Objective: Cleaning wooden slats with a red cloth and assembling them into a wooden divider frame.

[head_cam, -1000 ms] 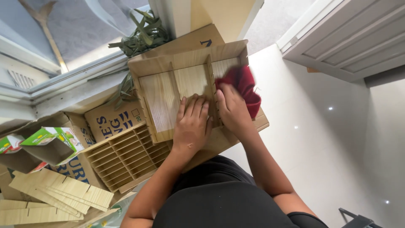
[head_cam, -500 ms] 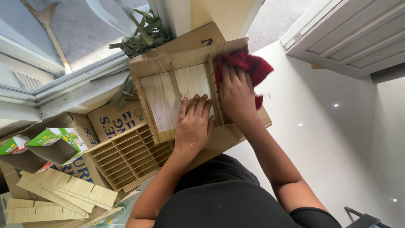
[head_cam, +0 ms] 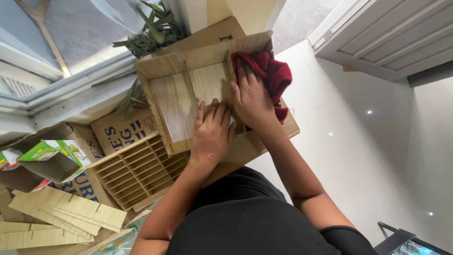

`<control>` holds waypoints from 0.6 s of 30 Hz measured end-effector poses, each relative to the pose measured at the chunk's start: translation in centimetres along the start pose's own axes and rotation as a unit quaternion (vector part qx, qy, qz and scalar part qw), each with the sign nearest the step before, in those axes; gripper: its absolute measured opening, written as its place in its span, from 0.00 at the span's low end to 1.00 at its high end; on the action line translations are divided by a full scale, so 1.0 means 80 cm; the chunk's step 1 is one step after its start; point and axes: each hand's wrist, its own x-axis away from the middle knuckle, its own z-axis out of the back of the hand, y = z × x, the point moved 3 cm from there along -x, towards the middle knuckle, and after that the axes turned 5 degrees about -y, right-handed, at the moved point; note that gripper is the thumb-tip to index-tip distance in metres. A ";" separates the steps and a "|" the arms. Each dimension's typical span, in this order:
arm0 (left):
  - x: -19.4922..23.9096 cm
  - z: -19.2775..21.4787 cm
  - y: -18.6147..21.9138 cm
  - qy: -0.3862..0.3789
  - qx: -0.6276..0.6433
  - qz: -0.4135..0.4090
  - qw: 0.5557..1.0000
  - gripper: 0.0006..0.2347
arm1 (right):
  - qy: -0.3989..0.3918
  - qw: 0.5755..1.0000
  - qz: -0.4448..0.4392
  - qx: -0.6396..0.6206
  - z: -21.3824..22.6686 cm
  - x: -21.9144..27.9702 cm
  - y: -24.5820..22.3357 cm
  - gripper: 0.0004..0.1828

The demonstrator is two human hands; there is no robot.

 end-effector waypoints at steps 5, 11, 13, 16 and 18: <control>-0.003 0.001 -0.002 -0.003 0.003 0.013 1.000 0.21 | 0.015 0.993 -0.042 0.107 -0.001 0.044 -0.010 0.32; 0.000 0.004 -0.001 0.014 0.022 0.024 0.999 0.18 | 0.029 0.990 0.026 0.133 0.001 0.077 0.003 0.18; 0.000 0.005 -0.001 0.012 0.018 0.025 0.999 0.17 | 0.008 0.995 0.031 0.096 0.010 0.068 0.007 0.18; 0.002 0.007 -0.007 0.022 0.057 0.021 0.998 0.15 | 0.035 0.988 0.033 -0.149 0.009 0.065 0.043 0.16; 0.009 0.008 -0.012 0.032 0.102 0.022 0.994 0.15 | 0.068 0.934 0.027 -0.351 0.013 0.064 0.041 0.13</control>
